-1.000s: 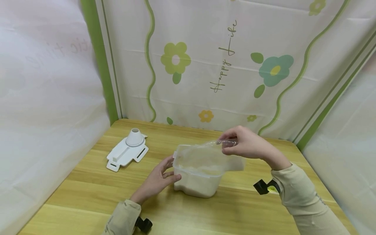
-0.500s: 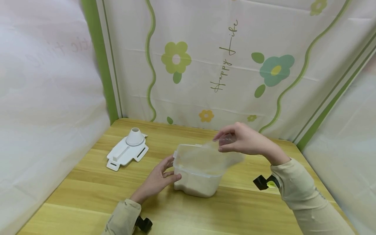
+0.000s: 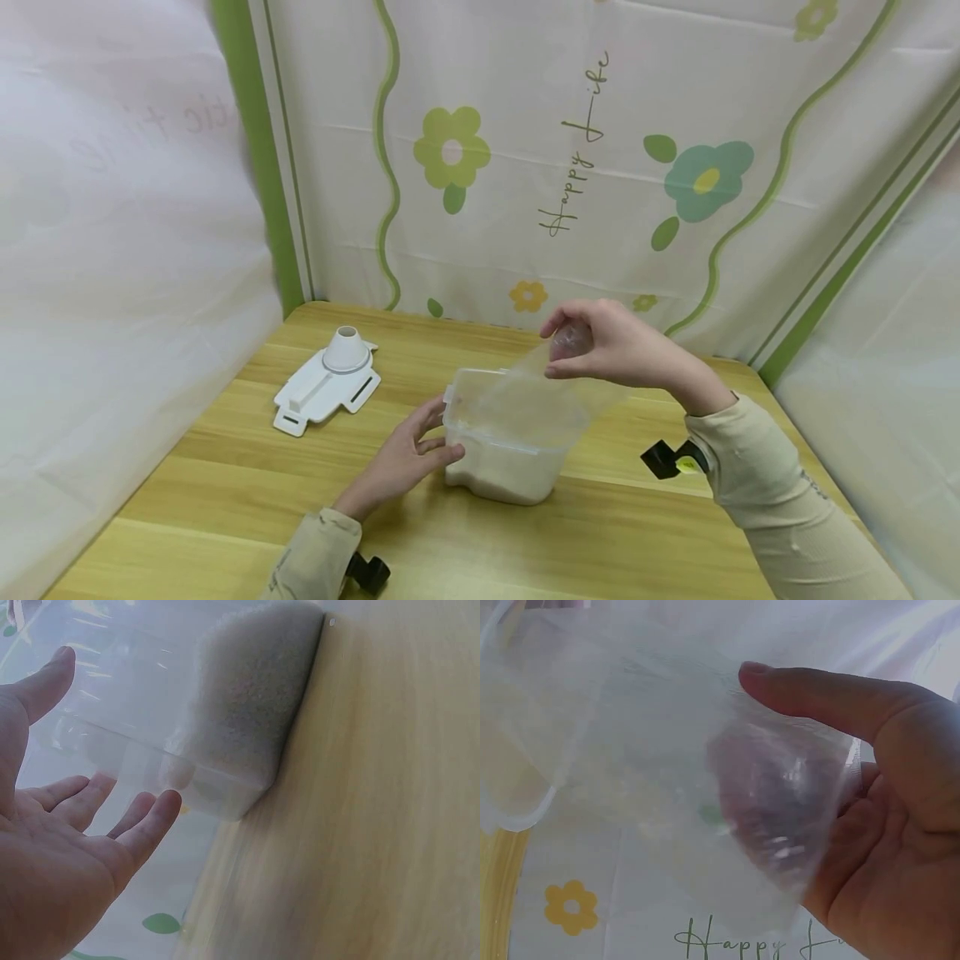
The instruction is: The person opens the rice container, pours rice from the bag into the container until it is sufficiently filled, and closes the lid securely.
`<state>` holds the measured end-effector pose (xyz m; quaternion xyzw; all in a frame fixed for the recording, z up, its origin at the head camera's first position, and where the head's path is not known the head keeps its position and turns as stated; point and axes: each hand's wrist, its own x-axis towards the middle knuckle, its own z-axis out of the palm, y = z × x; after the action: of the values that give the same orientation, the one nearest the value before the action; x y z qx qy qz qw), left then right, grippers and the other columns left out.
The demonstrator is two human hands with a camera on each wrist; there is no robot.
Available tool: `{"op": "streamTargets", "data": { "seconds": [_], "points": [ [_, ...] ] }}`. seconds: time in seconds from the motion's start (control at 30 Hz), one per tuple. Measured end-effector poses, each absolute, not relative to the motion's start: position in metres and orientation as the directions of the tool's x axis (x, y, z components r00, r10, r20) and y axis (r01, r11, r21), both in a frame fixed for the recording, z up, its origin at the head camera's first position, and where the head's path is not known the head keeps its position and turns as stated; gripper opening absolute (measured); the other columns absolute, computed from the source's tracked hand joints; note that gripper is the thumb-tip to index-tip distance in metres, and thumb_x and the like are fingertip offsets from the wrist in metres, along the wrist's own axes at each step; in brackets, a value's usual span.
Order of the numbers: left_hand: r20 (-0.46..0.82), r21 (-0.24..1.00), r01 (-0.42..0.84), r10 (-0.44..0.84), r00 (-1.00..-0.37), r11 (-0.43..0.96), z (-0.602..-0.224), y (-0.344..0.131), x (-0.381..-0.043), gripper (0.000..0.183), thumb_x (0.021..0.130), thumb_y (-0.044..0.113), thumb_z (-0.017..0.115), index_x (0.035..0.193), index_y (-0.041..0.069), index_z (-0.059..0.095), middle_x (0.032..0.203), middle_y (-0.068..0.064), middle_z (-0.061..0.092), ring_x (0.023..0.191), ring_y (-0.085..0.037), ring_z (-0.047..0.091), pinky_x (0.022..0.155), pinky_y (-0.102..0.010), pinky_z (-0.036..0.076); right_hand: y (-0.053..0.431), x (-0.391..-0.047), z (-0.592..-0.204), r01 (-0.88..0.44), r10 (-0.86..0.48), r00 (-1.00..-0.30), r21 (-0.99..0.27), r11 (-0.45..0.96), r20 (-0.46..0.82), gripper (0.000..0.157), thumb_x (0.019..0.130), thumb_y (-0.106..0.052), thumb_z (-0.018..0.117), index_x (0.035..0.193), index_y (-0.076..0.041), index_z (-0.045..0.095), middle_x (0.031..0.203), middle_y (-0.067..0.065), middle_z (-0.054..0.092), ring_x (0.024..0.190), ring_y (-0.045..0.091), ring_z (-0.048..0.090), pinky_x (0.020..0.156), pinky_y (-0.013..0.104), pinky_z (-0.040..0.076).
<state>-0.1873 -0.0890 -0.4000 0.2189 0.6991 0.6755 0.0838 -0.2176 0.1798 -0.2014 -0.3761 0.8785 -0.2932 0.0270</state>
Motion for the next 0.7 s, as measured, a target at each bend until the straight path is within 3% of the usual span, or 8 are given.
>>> {"op": "streamTargets", "data": {
  "seconds": [0.13, 0.4, 0.7],
  "points": [
    [0.179, 0.981, 0.196, 0.416, -0.892, -0.001, -0.400, -0.089, -0.187, 0.067, 0.082, 0.018, 0.066, 0.138, 0.023, 0.029, 0.136, -0.003, 0.035, 0.121, -0.027, 0.035, 0.089, -0.036, 0.042, 0.175, -0.210, -0.195, -0.656, -0.667, -0.714, -0.536, 0.531, 0.212, 0.031, 0.074, -0.012, 0.074, 0.100, -0.004, 0.057, 0.078, -0.001, 0.062, 0.072, 0.010, 0.060, 0.066, 0.027, 0.050],
    [0.179, 0.980, 0.198, 0.410, -0.894, 0.005, -0.399, -0.089, -0.186, 0.067, 0.082, 0.018, 0.067, 0.138, 0.022, 0.030, 0.136, -0.003, 0.036, 0.120, -0.026, 0.036, 0.088, -0.036, 0.043, 0.186, -0.226, -0.211, -0.694, -0.685, -0.681, -0.528, 0.489, 0.261, 0.032, 0.075, -0.028, 0.073, 0.099, -0.013, 0.059, 0.080, -0.007, 0.062, 0.071, 0.008, 0.059, 0.062, 0.029, 0.050],
    [0.171, 0.983, 0.186, 0.410, -0.896, -0.002, -0.400, -0.089, -0.186, 0.066, 0.082, 0.017, 0.066, 0.138, 0.023, 0.030, 0.135, -0.004, 0.036, 0.119, -0.028, 0.038, 0.087, -0.035, 0.044, 0.203, -0.215, -0.217, -0.567, -0.548, -0.798, -0.618, 0.544, 0.250, 0.031, 0.072, -0.032, 0.075, 0.097, -0.018, 0.064, 0.084, -0.003, 0.060, 0.068, 0.013, 0.055, 0.057, 0.029, 0.049]
  ]
}}
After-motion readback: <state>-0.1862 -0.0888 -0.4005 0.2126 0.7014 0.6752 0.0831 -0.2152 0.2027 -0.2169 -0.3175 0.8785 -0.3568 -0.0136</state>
